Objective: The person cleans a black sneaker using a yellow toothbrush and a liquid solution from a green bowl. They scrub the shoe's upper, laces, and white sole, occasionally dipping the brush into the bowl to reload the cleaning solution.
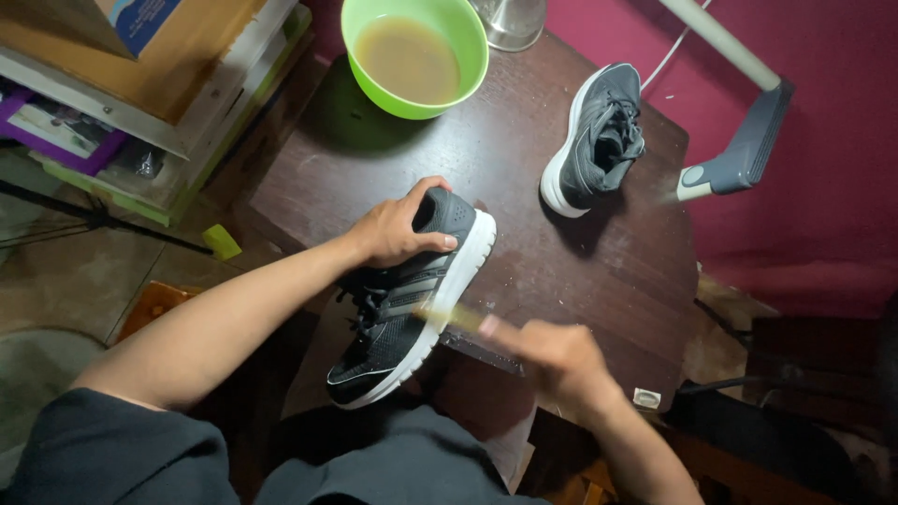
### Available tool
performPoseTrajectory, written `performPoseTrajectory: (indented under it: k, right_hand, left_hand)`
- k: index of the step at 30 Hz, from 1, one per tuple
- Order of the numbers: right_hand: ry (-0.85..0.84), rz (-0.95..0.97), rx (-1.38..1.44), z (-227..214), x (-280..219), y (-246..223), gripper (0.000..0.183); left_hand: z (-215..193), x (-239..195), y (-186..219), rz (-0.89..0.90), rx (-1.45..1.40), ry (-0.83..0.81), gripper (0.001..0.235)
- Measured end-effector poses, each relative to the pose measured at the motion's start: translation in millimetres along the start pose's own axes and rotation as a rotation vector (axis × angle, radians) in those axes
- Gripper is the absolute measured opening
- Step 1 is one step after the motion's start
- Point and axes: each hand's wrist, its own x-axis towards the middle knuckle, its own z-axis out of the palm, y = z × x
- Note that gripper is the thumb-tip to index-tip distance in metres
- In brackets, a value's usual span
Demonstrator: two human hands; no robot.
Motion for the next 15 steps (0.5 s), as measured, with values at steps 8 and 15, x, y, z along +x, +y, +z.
performPoseTrajectory:
  k: [8,15]
  right_hand:
    - [0.059,0.01,0.092,11,-13,26,0.05]
    - [0.011,0.016,0.307,-10,14,-29,0.054]
  left_hand:
    - [-11,-11,10,-0.069,-0.097,-0.057,0.082]
    - [-15,-11,11,-0.062,-0.144,-0.093,0.085]
